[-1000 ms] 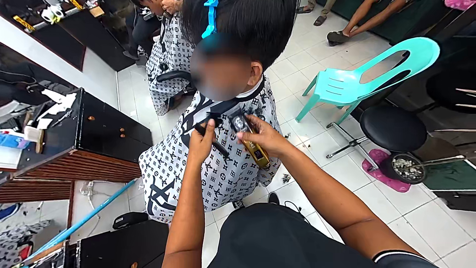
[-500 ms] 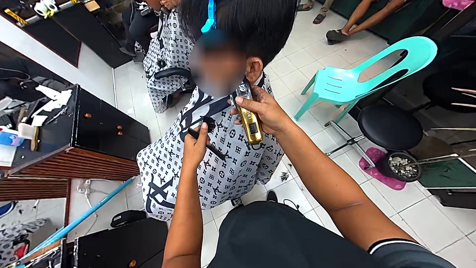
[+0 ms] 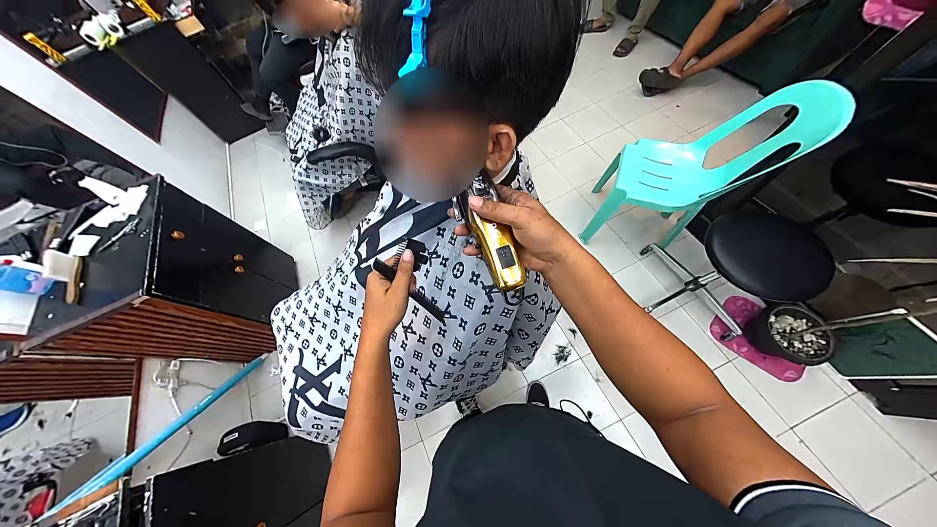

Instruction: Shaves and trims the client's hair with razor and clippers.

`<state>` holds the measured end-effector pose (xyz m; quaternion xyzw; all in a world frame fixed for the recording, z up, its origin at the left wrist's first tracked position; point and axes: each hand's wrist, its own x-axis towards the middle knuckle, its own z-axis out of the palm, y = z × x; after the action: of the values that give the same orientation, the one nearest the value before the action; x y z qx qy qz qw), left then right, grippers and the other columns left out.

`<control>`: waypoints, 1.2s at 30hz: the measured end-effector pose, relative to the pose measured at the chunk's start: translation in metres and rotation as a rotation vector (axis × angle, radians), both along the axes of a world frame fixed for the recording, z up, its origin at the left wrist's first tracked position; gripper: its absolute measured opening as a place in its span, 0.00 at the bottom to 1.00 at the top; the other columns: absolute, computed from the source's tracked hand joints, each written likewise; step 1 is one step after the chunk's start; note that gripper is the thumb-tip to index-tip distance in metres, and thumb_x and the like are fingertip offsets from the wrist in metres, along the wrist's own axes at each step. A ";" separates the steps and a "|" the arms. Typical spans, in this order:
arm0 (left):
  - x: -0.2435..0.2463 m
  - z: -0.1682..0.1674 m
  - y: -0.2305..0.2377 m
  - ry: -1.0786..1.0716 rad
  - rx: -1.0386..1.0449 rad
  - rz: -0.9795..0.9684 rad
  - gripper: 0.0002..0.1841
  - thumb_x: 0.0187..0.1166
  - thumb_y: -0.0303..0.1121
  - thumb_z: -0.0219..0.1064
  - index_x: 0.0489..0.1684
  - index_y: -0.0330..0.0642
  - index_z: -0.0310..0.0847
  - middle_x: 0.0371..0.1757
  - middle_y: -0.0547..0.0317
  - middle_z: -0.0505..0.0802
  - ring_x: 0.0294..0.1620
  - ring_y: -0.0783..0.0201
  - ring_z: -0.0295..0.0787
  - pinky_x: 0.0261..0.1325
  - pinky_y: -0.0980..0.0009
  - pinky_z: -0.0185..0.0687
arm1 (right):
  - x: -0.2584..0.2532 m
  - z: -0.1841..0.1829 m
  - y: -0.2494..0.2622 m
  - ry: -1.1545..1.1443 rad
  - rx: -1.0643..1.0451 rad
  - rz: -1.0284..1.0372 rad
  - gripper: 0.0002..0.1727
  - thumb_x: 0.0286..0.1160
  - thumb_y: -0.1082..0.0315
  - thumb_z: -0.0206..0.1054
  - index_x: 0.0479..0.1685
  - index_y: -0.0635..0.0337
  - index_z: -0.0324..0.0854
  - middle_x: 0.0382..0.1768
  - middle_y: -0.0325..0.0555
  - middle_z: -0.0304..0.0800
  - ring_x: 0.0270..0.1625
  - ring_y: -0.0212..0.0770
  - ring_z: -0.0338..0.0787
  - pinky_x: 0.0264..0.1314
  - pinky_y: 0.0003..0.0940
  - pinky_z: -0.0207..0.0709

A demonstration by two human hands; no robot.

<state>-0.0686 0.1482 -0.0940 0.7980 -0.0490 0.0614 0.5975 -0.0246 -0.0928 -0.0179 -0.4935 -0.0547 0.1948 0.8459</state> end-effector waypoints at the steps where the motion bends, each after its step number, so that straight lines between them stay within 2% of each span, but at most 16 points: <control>1: -0.002 0.001 -0.001 0.011 0.009 0.005 0.19 0.92 0.49 0.54 0.31 0.52 0.82 0.13 0.73 0.74 0.12 0.76 0.66 0.19 0.80 0.64 | 0.001 -0.001 0.000 -0.053 0.009 -0.006 0.21 0.86 0.66 0.62 0.73 0.61 0.66 0.54 0.54 0.90 0.48 0.49 0.95 0.46 0.44 0.93; 4: -0.002 0.000 -0.002 0.021 0.003 0.006 0.17 0.92 0.46 0.55 0.34 0.50 0.83 0.14 0.72 0.75 0.13 0.76 0.67 0.19 0.80 0.65 | 0.000 -0.001 -0.002 -0.153 -0.030 -0.009 0.27 0.82 0.67 0.65 0.78 0.61 0.62 0.56 0.55 0.88 0.48 0.49 0.95 0.46 0.44 0.93; 8: 0.001 -0.002 -0.003 0.024 -0.051 0.012 0.15 0.92 0.41 0.54 0.37 0.47 0.81 0.16 0.71 0.77 0.16 0.76 0.70 0.23 0.81 0.68 | 0.002 -0.005 -0.006 0.007 -0.101 0.046 0.22 0.85 0.65 0.64 0.73 0.63 0.68 0.52 0.54 0.90 0.45 0.48 0.95 0.44 0.43 0.93; 11: 0.001 -0.003 -0.007 0.054 -0.088 0.021 0.15 0.93 0.40 0.52 0.37 0.46 0.80 0.17 0.71 0.78 0.18 0.76 0.72 0.25 0.80 0.70 | 0.003 -0.009 -0.004 -0.081 -0.153 0.005 0.29 0.81 0.68 0.68 0.78 0.63 0.63 0.55 0.55 0.89 0.45 0.48 0.95 0.45 0.42 0.93; 13: 0.000 -0.002 -0.011 0.067 -0.111 0.033 0.16 0.93 0.40 0.50 0.36 0.46 0.80 0.17 0.71 0.78 0.18 0.76 0.73 0.25 0.80 0.71 | 0.004 -0.009 -0.004 -0.107 -0.174 -0.001 0.30 0.80 0.67 0.70 0.78 0.62 0.62 0.53 0.55 0.89 0.43 0.47 0.95 0.44 0.41 0.93; 17: -0.003 0.000 -0.020 0.085 -0.135 0.052 0.20 0.94 0.40 0.46 0.32 0.47 0.79 0.16 0.71 0.80 0.19 0.76 0.75 0.27 0.80 0.72 | -0.011 -0.021 -0.010 -0.135 -0.136 0.075 0.34 0.76 0.63 0.71 0.83 0.51 0.62 0.52 0.51 0.88 0.42 0.45 0.94 0.42 0.42 0.92; 20: -0.006 0.005 -0.025 0.100 -0.114 0.070 0.20 0.94 0.39 0.46 0.32 0.46 0.81 0.19 0.71 0.82 0.20 0.77 0.75 0.27 0.81 0.73 | -0.027 -0.035 -0.019 -0.013 0.006 0.122 0.31 0.77 0.69 0.69 0.80 0.58 0.66 0.53 0.55 0.89 0.47 0.49 0.95 0.50 0.44 0.93; 21: -0.007 0.009 -0.026 0.110 -0.084 0.062 0.20 0.94 0.40 0.47 0.35 0.45 0.82 0.20 0.70 0.83 0.21 0.77 0.76 0.28 0.81 0.74 | -0.033 -0.044 -0.024 0.043 0.090 0.116 0.28 0.80 0.68 0.66 0.79 0.60 0.66 0.54 0.55 0.90 0.50 0.49 0.95 0.52 0.43 0.92; 23: -0.010 0.017 -0.029 0.118 -0.007 0.014 0.18 0.94 0.40 0.47 0.39 0.44 0.82 0.23 0.70 0.85 0.22 0.78 0.77 0.29 0.82 0.74 | -0.046 -0.062 -0.035 0.144 0.213 0.125 0.27 0.84 0.59 0.61 0.79 0.55 0.62 0.59 0.54 0.88 0.54 0.49 0.94 0.52 0.44 0.91; 25: -0.011 0.025 -0.033 0.108 0.051 -0.049 0.16 0.93 0.39 0.50 0.54 0.43 0.83 0.26 0.69 0.86 0.22 0.79 0.77 0.28 0.82 0.73 | -0.057 -0.074 -0.048 0.183 0.146 0.118 0.30 0.84 0.57 0.61 0.83 0.52 0.57 0.55 0.50 0.86 0.49 0.47 0.93 0.46 0.45 0.92; 27: -0.012 0.036 -0.041 0.116 0.114 -0.101 0.19 0.92 0.37 0.52 0.76 0.45 0.76 0.31 0.64 0.87 0.24 0.76 0.79 0.30 0.80 0.77 | -0.066 -0.080 -0.060 0.180 0.054 0.094 0.35 0.79 0.59 0.67 0.84 0.58 0.61 0.54 0.51 0.86 0.47 0.47 0.93 0.44 0.47 0.93; 28: -0.011 0.042 -0.047 0.112 0.157 -0.117 0.21 0.91 0.36 0.54 0.82 0.48 0.71 0.30 0.63 0.87 0.23 0.75 0.80 0.30 0.79 0.79 | -0.069 -0.081 -0.066 0.174 0.058 0.079 0.33 0.79 0.59 0.67 0.81 0.60 0.63 0.53 0.51 0.87 0.46 0.46 0.94 0.45 0.46 0.93; 31: -0.006 0.061 -0.068 0.036 0.348 -0.144 0.26 0.90 0.36 0.54 0.88 0.53 0.63 0.26 0.62 0.86 0.19 0.72 0.78 0.26 0.74 0.79 | -0.075 -0.084 -0.079 0.184 0.139 0.070 0.26 0.87 0.57 0.57 0.78 0.61 0.62 0.51 0.51 0.88 0.45 0.44 0.94 0.47 0.41 0.92; 32: -0.004 0.068 -0.076 0.003 0.431 -0.140 0.26 0.89 0.36 0.53 0.89 0.55 0.63 0.27 0.62 0.88 0.17 0.71 0.77 0.24 0.72 0.78 | -0.075 -0.086 -0.083 0.169 0.137 0.070 0.28 0.84 0.59 0.61 0.77 0.62 0.62 0.51 0.51 0.88 0.43 0.43 0.93 0.45 0.38 0.91; 34: 0.005 0.085 -0.092 -0.081 0.590 -0.128 0.28 0.89 0.37 0.53 0.90 0.55 0.62 0.23 0.60 0.87 0.15 0.67 0.77 0.21 0.65 0.78 | -0.072 -0.087 -0.086 0.113 0.080 0.048 0.35 0.68 0.68 0.73 0.74 0.65 0.62 0.46 0.49 0.88 0.33 0.38 0.91 0.36 0.32 0.89; 36: 0.015 0.101 -0.108 -0.184 0.732 -0.108 0.28 0.88 0.36 0.52 0.91 0.54 0.62 0.17 0.59 0.82 0.13 0.63 0.74 0.19 0.60 0.74 | -0.068 -0.083 -0.087 0.078 0.035 0.016 0.36 0.59 0.73 0.77 0.70 0.67 0.64 0.39 0.48 0.87 0.26 0.36 0.88 0.28 0.29 0.87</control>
<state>-0.0539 0.0406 0.0069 0.9460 -0.1634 0.0796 0.2684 -0.0930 -0.1794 -0.1014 -0.4700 -0.0289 0.2197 0.8544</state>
